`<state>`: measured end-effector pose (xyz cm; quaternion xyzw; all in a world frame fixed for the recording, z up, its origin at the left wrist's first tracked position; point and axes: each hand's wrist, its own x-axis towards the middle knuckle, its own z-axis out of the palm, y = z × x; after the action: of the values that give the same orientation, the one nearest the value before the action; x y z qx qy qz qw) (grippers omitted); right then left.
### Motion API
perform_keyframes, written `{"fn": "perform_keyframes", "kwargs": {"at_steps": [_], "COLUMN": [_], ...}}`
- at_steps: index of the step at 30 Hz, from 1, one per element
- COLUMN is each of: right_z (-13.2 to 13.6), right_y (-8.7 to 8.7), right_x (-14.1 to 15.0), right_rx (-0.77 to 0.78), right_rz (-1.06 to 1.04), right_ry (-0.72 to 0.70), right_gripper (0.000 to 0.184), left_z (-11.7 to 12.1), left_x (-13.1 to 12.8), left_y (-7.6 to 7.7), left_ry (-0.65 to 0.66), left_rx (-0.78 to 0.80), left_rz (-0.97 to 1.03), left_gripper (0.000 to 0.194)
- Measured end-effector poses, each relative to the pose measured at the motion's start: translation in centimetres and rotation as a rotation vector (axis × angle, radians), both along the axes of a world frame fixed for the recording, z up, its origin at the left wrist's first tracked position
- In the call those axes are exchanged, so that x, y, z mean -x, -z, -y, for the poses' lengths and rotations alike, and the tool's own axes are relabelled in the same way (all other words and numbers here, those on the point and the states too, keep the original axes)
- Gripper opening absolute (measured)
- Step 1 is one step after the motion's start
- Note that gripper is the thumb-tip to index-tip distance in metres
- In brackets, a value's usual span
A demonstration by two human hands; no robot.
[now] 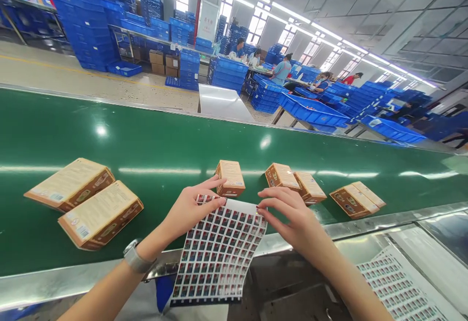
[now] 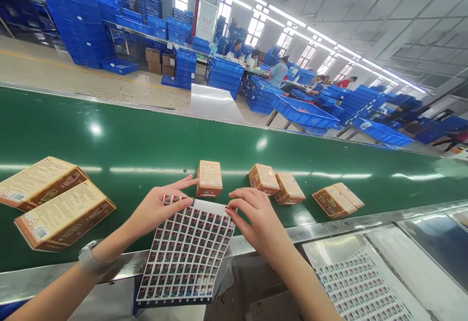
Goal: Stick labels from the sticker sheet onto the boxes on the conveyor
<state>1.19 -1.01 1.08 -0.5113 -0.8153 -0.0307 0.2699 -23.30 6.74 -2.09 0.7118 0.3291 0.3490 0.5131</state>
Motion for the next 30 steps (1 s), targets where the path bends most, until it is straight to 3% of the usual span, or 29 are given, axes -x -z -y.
{"fn": "perform_keyframes", "kwargs": {"at_steps": [2, 5, 8, 11, 12, 15, 18, 30], "right_z": [0.1, 0.4, -0.8, -4.1, -5.4, -8.9, -10.6, -11.2], "right_y": [-0.1, -0.3, 0.1, 1.7, 2.4, 4.6, 6.2, 7.9], "right_x": [0.0, -0.3, -0.9, -1.2, -1.0, -0.4, 0.0, -1.9], "right_rx": [-0.012, 0.115, 0.301, 0.388, 0.401, 0.413, 0.365, 0.296], "right_rz": [-0.008, -0.196, -0.662, -1.216, -1.287, -1.388, -1.455, -1.398], "right_ry": [-0.014, 0.004, 0.162, 0.401, 0.436, 0.478, 0.540, 0.785], "right_gripper": [0.015, 0.013, 0.015, 0.026, 0.029, 0.025, 0.021, 0.012], "left_z": [-0.1, -0.4, -1.1, -2.0, -2.4, -3.6, -4.3, -4.1], "left_x": [-0.2, -0.3, -1.0, -2.7, -3.4, -5.5, -6.8, -9.6], "left_y": [0.1, 0.5, 1.3, 2.2, 2.5, 3.1, 3.3, 2.6], "left_ry": [0.004, 0.002, 0.088, 0.232, 0.267, 0.337, 0.373, 0.439], "left_rx": [-0.001, 0.004, -0.031, -0.104, -0.125, -0.174, -0.210, -0.242], "left_rz": [0.010, -0.014, -0.093, -0.142, -0.151, -0.188, -0.213, -0.259], "left_gripper": [0.026, 0.027, 0.031, 0.023, 0.018, 0.014, 0.016, 0.017]}}
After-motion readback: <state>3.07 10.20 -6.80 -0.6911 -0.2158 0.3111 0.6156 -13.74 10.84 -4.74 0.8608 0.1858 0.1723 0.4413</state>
